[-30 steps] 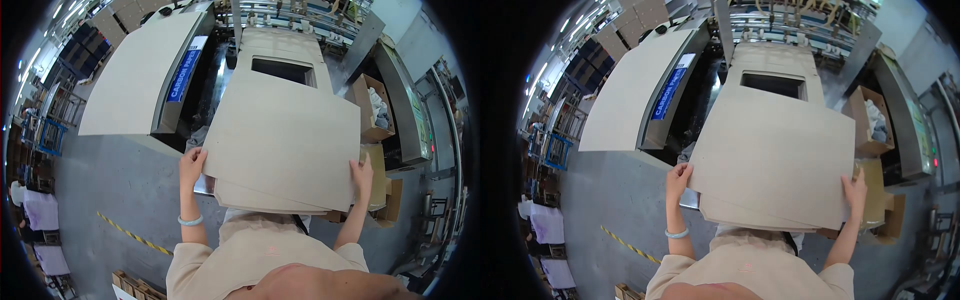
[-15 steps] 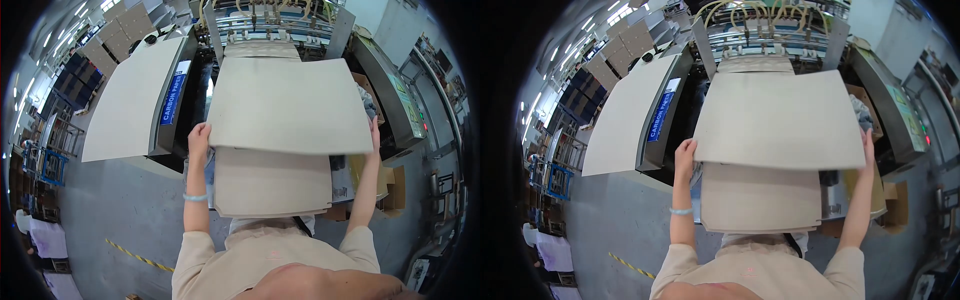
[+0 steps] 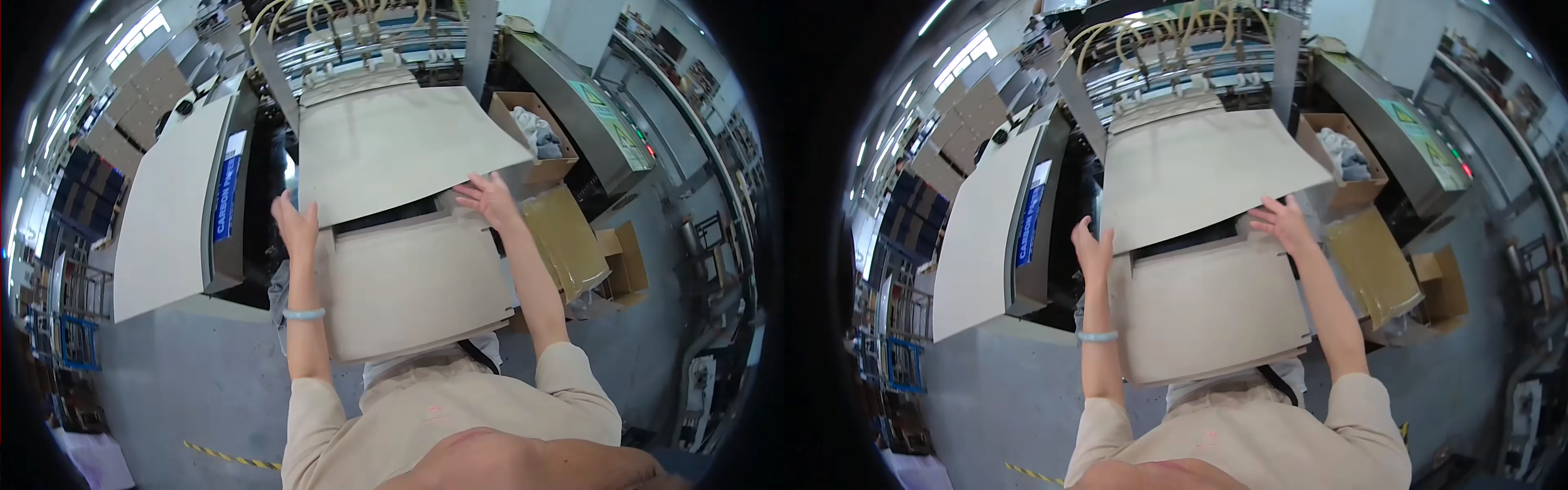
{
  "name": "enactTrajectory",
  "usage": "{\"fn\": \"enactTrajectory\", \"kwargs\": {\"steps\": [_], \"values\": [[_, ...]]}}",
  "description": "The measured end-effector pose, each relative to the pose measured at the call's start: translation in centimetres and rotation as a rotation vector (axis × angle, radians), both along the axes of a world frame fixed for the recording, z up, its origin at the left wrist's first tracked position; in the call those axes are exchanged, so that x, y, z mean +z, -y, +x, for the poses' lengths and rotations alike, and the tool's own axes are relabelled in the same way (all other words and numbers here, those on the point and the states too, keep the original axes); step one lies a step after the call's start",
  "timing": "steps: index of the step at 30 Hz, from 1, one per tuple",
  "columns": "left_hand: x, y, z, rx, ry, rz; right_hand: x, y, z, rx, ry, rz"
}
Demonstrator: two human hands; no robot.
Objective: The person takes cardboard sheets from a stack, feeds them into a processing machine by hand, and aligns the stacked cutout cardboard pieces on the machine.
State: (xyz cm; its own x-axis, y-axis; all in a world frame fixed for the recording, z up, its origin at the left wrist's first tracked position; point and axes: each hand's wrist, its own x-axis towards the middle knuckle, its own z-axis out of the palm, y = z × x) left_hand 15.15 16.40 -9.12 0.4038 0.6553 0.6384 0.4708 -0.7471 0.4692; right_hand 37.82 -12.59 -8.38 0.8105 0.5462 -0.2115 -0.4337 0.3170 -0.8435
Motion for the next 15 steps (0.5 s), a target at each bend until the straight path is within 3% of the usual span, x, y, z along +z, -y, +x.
{"fn": "enactTrajectory", "kwargs": {"steps": [1, 5, 6, 10, 12, 15], "values": [[1.0, 0.7, 0.4, -0.018, 0.006, 0.004, 0.4, -0.6, -0.3, -0.031, -0.020, -0.011], [12.2, 7.6, 0.1, -0.477, 0.254, -0.187, 0.1, -3.0, -0.3, -0.064, -0.103, 0.019], [14.0, 8.8, -0.2, -0.472, 0.262, -0.188, 0.1, -3.6, -0.4, -0.058, -0.096, 0.015], [19.8, 13.0, -1.1, -1.435, 0.875, -0.389, -0.2, -5.6, -1.4, -0.117, 0.006, -0.060], [21.7, 15.3, -2.1, -1.626, 1.061, -0.320, -0.4, -6.2, -1.8, -0.148, 0.061, -0.099], [21.3, 16.8, -4.2, -1.646, 1.217, -0.414, -0.4, -6.9, -1.5, -0.186, 0.166, -0.173]]}}
